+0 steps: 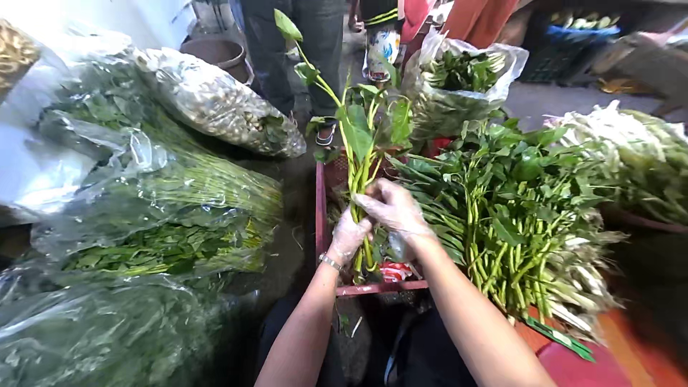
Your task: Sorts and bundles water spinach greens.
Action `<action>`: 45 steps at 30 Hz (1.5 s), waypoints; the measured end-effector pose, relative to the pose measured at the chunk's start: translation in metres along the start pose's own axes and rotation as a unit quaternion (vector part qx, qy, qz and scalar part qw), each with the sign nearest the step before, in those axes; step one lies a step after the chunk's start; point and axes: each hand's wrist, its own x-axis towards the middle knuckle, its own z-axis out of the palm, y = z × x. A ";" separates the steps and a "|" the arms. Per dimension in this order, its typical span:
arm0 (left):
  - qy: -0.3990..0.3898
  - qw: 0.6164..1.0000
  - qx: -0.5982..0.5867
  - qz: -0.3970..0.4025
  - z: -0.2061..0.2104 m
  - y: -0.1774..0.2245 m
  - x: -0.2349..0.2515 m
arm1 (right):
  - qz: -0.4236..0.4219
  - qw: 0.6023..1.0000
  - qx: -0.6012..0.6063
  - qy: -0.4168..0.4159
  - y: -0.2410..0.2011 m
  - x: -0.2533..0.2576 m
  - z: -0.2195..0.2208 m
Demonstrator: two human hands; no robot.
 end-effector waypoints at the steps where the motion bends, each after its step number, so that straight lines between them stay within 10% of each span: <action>1: 0.008 1.000 0.025 0.005 0.002 0.002 -0.001 | 0.006 1.000 -0.005 0.009 -0.005 0.003 0.004; 12: 0.054 0.998 -0.007 0.013 0.001 0.005 0.000 | -0.079 0.992 0.099 0.006 -0.003 0.011 -0.004; 18: 0.013 0.988 -0.133 0.076 -0.013 -0.002 0.007 | 0.039 0.987 0.146 -0.050 0.044 -0.006 0.007; 23: 0.012 0.979 -0.180 0.100 -0.020 0.003 0.009 | 0.040 0.954 0.230 -0.191 0.045 -0.022 0.039; 32: 0.064 0.906 -0.408 0.088 -0.053 0.006 0.019 | 0.081 0.871 0.454 -0.166 0.062 -0.020 0.064; 45: 0.012 0.832 -0.544 0.110 -0.066 -0.008 0.016 | -0.109 0.978 0.168 -0.060 0.032 -0.019 0.077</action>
